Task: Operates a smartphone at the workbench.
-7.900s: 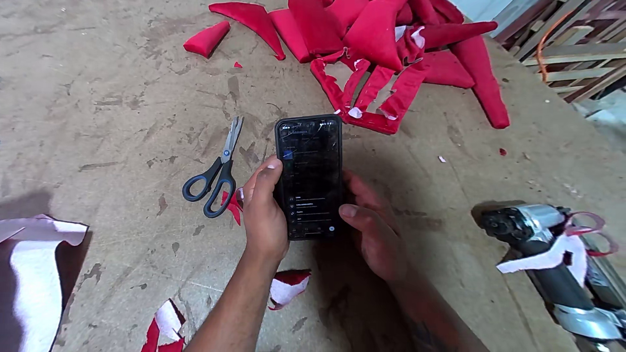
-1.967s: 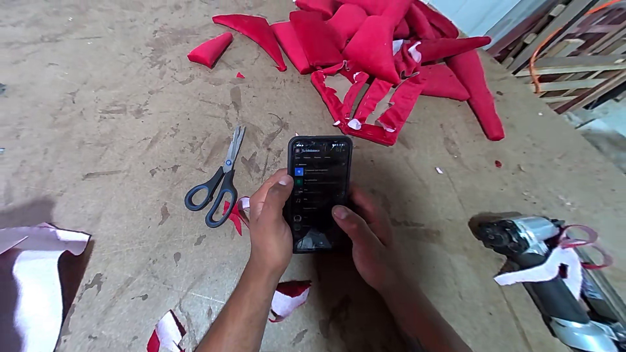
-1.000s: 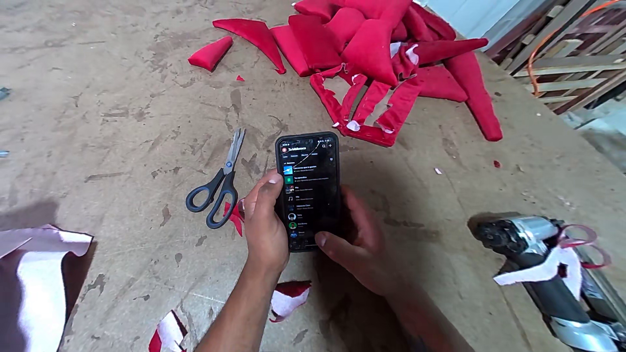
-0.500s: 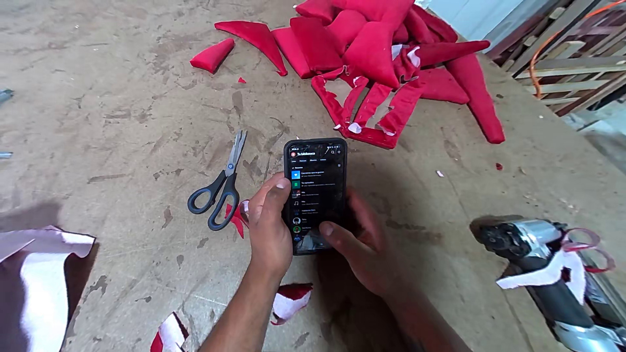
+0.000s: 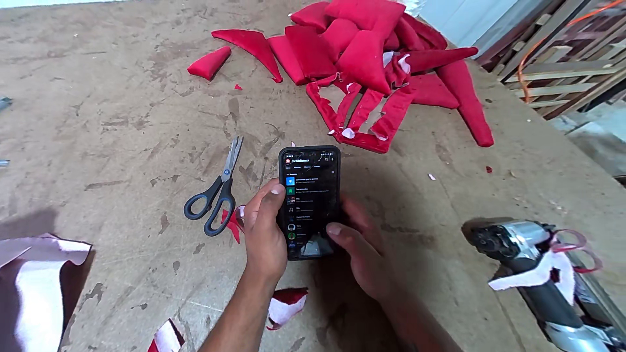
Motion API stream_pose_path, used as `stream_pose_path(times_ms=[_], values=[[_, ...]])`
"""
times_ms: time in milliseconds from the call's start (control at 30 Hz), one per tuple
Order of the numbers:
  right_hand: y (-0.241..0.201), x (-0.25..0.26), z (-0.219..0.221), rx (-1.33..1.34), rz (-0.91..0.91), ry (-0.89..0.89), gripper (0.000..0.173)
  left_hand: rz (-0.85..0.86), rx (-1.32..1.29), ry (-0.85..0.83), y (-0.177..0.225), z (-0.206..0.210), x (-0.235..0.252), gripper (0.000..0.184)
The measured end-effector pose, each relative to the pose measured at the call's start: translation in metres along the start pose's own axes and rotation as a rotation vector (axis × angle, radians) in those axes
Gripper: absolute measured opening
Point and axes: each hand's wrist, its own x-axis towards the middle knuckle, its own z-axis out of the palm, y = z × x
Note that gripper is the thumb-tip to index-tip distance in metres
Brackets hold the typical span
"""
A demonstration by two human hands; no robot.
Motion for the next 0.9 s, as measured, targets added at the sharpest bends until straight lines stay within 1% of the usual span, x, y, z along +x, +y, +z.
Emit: stream_pose_path(times_ms=[133, 233, 333, 433, 500, 633, 667, 733, 800, 833, 867, 900], values=[[-0.003, 0.001, 0.001, -0.025, 0.006, 0.034, 0.043, 0.009, 0.012, 0.009, 0.001, 0.001, -0.001, 0.046], [-0.002, 0.003, 0.003, -0.058, 0.007, 0.061, 0.038, 0.016, 0.019, 0.006, 0.001, 0.001, -0.001, 0.045], [-0.002, 0.003, 0.004, -0.049, 0.005, 0.051, 0.034, 0.014, 0.022, 0.005, 0.001, 0.001, -0.001, 0.044], [0.000, 0.002, 0.004, -0.023, -0.018, 0.045, 0.037, 0.007, 0.020, -0.002, 0.000, 0.001, 0.000, 0.045], [0.000, 0.002, 0.004, -0.009, -0.026, 0.051, 0.037, 0.003, 0.021, -0.002, 0.000, 0.001, 0.000, 0.046], [0.000, 0.002, 0.003, -0.022, -0.048, 0.118, 0.037, 0.015, 0.057, 0.004, -0.001, 0.005, 0.000, 0.044], [0.001, 0.003, 0.004, -0.030, -0.054, 0.148, 0.039, 0.020, 0.072, 0.009, -0.002, 0.004, 0.000, 0.043], [0.001, 0.003, 0.007, -0.058, -0.042, 0.205, 0.049, 0.017, 0.111, 0.022, 0.001, -0.002, -0.001, 0.041], [-0.014, 0.003, 0.013, -0.133, 0.008, 0.251, 0.058, -0.027, 0.122, -0.007, 0.009, -0.009, -0.001, 0.036], [-0.020, 0.001, 0.012, -0.180, 0.015, 0.290, 0.060, -0.086, 0.046, -0.058, 0.007, -0.003, -0.001, 0.035], [-0.013, -0.001, 0.013, -0.189, -0.015, 0.337, 0.060, -0.156, -0.135, -0.069, 0.000, 0.018, -0.002, 0.035], [0.011, -0.001, 0.013, -0.138, -0.098, 0.393, 0.058, -0.145, -0.422, 0.240, -0.014, 0.079, -0.003, 0.032]])
